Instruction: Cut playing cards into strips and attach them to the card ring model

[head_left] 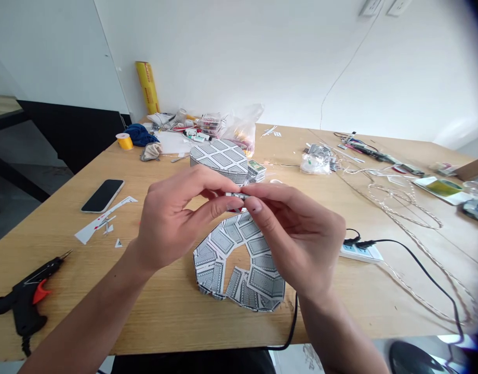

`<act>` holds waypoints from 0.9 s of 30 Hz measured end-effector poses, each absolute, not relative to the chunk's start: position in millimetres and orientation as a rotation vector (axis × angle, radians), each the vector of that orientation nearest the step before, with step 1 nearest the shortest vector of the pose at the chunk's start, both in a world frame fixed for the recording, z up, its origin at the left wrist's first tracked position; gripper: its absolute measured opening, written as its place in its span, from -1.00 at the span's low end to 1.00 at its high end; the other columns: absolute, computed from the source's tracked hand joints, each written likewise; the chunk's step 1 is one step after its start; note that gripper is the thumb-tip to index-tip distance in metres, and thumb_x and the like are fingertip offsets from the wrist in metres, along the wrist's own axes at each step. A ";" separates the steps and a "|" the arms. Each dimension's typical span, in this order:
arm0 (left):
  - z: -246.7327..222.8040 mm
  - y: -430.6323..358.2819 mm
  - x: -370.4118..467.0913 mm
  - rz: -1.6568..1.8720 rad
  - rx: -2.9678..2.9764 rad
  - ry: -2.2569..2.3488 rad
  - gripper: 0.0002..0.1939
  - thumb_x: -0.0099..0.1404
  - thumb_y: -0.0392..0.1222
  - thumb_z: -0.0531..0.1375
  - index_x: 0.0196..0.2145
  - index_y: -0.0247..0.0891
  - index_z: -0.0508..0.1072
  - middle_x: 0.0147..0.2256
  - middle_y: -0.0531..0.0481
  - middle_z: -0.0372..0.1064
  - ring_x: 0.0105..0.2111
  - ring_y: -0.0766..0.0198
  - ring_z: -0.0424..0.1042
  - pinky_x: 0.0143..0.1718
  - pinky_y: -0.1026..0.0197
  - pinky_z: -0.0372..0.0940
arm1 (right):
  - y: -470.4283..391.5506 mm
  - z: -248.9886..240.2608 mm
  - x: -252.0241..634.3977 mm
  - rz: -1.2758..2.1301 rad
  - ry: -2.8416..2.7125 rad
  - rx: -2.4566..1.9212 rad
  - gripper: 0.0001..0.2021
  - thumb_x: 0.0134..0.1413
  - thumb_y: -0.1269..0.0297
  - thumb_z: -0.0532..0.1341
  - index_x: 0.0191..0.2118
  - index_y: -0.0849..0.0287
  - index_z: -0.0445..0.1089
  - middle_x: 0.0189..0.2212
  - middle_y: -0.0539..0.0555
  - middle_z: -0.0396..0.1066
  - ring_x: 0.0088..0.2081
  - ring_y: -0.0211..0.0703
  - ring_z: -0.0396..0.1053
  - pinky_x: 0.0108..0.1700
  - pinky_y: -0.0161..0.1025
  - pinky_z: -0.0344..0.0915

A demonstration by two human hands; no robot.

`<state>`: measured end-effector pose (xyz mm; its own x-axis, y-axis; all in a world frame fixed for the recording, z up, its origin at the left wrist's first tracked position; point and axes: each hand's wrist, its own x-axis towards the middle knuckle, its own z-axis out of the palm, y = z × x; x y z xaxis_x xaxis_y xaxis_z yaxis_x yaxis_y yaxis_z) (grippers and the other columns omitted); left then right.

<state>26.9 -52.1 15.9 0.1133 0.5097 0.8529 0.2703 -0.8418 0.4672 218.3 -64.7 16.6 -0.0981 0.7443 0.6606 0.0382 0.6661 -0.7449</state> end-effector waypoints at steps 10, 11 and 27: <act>17.8 -58.2 30.5 1.792 2.149 0.939 -0.90 0.43 -0.14 0.43 -0.11 0.03 0.65 -0.24 0.10 0.65 -0.27 0.22 0.63 -0.28 0.03 0.58 | -64.9 11.7 220.3 0.305 -1.673 -0.722 -0.71 0.32 0.47 0.40 0.02 -0.06 0.68 -0.10 -0.01 0.70 -0.12 -0.10 0.66 -0.05 -0.10 0.66; 18.3 -58.8 30.9 1.785 2.150 0.948 -0.89 0.43 -0.15 0.43 -0.12 0.04 0.65 -0.24 0.11 0.66 -0.27 0.21 0.63 -0.27 0.01 0.58 | -65.0 11.6 220.0 0.290 -1.676 -0.716 -0.70 0.32 0.49 0.39 0.03 -0.06 0.67 -0.10 -0.02 0.70 -0.12 -0.11 0.66 -0.05 -0.11 0.66; 18.5 -58.7 33.4 1.780 2.047 0.846 -0.91 0.45 -0.10 0.42 -0.11 -0.03 0.66 -0.25 0.08 0.66 -0.31 0.27 0.66 -0.29 0.14 0.62 | -64.6 11.1 216.2 0.233 -1.644 -0.673 -0.67 0.31 0.53 0.37 0.02 -0.08 0.66 -0.11 -0.01 0.70 -0.13 -0.09 0.66 -0.08 -0.08 0.67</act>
<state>33.4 -58.7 18.5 0.0591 0.6044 0.7945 0.2345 -0.7820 0.5775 216.2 -64.6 11.1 -0.0467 0.5468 0.8360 0.2934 0.8075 -0.5117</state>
